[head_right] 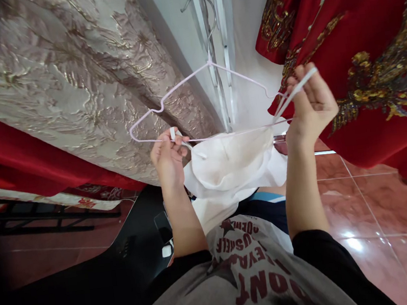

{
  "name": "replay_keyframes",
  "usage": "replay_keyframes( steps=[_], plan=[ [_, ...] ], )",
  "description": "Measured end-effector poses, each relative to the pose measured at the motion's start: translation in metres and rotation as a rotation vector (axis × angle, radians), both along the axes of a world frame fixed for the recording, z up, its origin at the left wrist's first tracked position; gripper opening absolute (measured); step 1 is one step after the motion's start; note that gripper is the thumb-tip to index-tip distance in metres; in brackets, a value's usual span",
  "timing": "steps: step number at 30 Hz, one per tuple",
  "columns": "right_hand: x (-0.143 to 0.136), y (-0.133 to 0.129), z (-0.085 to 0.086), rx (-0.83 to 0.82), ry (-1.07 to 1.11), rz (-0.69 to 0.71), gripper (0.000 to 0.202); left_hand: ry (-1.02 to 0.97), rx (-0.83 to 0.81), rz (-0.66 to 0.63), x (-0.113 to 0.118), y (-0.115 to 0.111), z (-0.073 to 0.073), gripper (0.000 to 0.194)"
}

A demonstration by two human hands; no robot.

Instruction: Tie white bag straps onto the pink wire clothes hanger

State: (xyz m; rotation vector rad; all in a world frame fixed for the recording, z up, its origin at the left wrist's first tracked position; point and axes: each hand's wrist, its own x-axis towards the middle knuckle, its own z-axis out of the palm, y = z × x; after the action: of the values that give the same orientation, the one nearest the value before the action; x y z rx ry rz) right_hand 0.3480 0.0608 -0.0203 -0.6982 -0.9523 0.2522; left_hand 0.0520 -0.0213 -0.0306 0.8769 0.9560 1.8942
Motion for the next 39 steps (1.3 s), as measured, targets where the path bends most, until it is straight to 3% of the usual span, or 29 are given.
replay_keyframes(
  steps=[3,6,11,15,21,23,25,27,29,31,34,39],
  plan=[
    [0.019,0.002,-0.015,-0.020,-0.004,-0.169,0.038,-0.008,-0.030,-0.001,-0.001,0.000,0.002,0.029],
    [0.017,-0.019,-0.022,0.011,0.005,-0.264,0.032,-0.025,-0.048,-0.024,-0.001,0.001,0.002,0.029],
    [-0.013,-0.058,-0.009,0.065,-0.139,-0.283,0.024,-0.076,-0.079,-0.031,-0.002,0.005,0.000,0.025],
    [-0.013,-0.055,0.002,0.081,-0.137,-0.289,0.031,-0.089,-0.091,-0.031,-0.004,0.007,-0.001,0.023],
    [-0.020,-0.059,-0.004,0.156,0.024,-0.498,0.033,-0.106,-0.058,-0.080,-0.001,0.007,-0.007,0.027],
    [-0.033,-0.070,-0.002,0.136,-0.105,-0.389,0.020,-0.109,-0.042,-0.087,0.000,0.008,-0.009,0.026],
    [-0.046,-0.078,0.004,0.075,-0.341,-0.113,0.007,-0.113,-0.039,-0.104,0.002,0.007,-0.010,0.026],
    [-0.056,-0.079,0.009,-0.079,-0.574,0.163,0.002,-0.112,-0.049,-0.122,0.003,0.007,-0.011,0.027],
    [-0.061,-0.074,0.011,-0.255,-0.697,0.308,0.008,-0.098,-0.066,-0.129,0.004,0.005,-0.013,0.028],
    [-0.062,-0.066,0.008,-0.337,-0.734,0.328,0.014,-0.086,-0.074,-0.139,0.002,0.004,-0.015,0.031],
    [-0.061,-0.060,-0.001,-0.312,-0.735,0.270,0.017,-0.080,-0.052,-0.118,-0.009,0.001,-0.022,0.033],
    [-0.059,-0.063,-0.006,-0.258,-0.720,0.193,0.017,-0.007,0.065,0.163,-0.048,-0.003,-0.026,0.031]
  ],
)
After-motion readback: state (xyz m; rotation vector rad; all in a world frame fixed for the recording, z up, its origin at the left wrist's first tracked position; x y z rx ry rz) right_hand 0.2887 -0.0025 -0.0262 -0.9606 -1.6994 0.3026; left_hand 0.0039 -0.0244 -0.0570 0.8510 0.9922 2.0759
